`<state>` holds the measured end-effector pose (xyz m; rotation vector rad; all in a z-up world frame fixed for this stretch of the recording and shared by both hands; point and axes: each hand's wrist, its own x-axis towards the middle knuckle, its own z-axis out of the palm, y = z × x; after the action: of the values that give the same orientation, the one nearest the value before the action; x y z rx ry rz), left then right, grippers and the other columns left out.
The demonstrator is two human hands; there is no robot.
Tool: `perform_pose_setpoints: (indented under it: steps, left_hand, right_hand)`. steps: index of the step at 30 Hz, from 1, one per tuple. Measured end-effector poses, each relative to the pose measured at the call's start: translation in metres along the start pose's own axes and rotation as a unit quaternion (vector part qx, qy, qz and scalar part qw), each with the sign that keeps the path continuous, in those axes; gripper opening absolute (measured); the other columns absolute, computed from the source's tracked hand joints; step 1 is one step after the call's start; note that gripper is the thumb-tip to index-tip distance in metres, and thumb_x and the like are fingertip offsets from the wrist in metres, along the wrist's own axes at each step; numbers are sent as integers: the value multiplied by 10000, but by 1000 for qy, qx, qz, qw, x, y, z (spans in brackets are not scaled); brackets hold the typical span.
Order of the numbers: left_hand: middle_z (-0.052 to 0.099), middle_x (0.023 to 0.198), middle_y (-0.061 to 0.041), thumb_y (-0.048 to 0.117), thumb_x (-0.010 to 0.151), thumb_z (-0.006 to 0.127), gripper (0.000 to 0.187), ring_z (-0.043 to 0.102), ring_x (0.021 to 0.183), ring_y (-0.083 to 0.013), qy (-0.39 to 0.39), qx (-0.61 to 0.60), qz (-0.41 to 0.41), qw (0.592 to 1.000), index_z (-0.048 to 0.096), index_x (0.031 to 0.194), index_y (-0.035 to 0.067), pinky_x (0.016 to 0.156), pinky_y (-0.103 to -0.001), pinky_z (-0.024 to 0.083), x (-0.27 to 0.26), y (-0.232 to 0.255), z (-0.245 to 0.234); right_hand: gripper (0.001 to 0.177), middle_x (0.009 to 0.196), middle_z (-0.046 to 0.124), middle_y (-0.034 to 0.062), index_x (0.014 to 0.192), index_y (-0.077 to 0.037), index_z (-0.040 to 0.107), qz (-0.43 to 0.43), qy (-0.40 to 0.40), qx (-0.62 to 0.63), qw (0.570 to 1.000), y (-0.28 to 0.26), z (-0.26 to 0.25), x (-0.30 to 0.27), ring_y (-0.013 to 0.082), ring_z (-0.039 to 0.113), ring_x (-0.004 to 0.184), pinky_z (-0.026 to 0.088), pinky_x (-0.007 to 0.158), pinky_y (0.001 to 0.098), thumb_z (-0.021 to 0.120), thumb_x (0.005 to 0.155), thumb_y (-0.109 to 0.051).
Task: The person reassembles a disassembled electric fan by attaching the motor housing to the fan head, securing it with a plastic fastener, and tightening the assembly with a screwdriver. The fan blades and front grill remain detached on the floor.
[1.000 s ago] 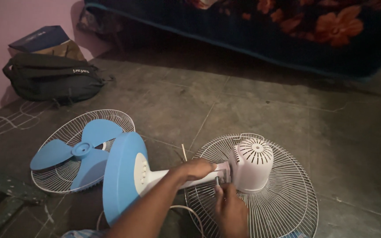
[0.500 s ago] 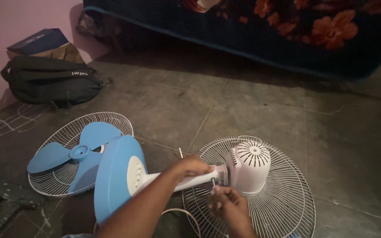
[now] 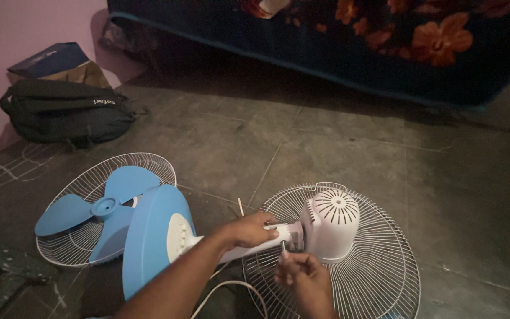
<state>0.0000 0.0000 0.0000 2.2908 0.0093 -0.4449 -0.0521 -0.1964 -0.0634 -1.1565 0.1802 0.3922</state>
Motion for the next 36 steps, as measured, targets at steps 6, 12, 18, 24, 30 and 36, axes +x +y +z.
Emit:
perform_pose_setpoints:
  steps: [6, 12, 18, 24, 30, 36]
  left_hand:
    - [715, 1240, -155, 305, 908, 714, 447, 687, 1156, -261, 49, 2, 49, 998, 653, 1284, 70, 984, -381, 530, -1, -2, 5]
    - [751, 1146, -136, 295, 921, 684, 387, 721, 1052, -235, 35, -63, 111, 991, 680, 1232, 65, 898, -374, 576, 10, -14, 9]
    - [767, 1038, -135, 360, 893, 762, 387, 741, 976, -215, 49, -58, 63, 995, 711, 1140, 66, 834, -357, 587, 18, -7, 9]
    - [776, 927, -116, 223, 783, 852, 268, 703, 847, -182, 57, -73, -25, 995, 772, 961, 39, 749, -346, 559, 29, 8, 8]
    - [771, 943, -66, 146, 757, 860, 247, 697, 864, -148, 21, -117, -71, 990, 767, 971, 63, 773, -323, 553, 43, -2, 3]
    - [765, 941, -74, 130, 794, 845, 227, 682, 858, -145, -15, -147, -54, 988, 759, 986, 46, 759, -321, 547, 47, -7, 0]
  right_hand:
    - [208, 668, 670, 133, 916, 67, 659, -53, 6, 0, 999, 3, -4, 6, 198, 650, 584, 573, 558, 347, 773, 853, -96]
    - [215, 717, 729, 159, 941, 54, 684, -28, 45, -76, 996, 6, -7, 4, 204, 696, 622, 577, 592, 331, 778, 857, -119]
    - [245, 746, 763, 109, 929, -4, 680, -135, 45, -184, 973, 3, -5, 2, 178, 737, 632, 599, 600, 331, 817, 819, -175]
    - [289, 818, 720, 114, 927, -62, 650, -483, 88, -450, 746, -2, 1, -17, 259, 704, 696, 567, 591, 384, 833, 769, -221]
    - [227, 772, 770, 116, 913, -14, 692, -85, 52, -224, 970, -4, 2, -10, 218, 738, 679, 602, 638, 364, 833, 814, -161]
    - [181, 847, 717, 132, 959, 30, 641, 63, -24, 136, 988, -11, -5, 5, 226, 696, 757, 613, 742, 367, 654, 930, -148]
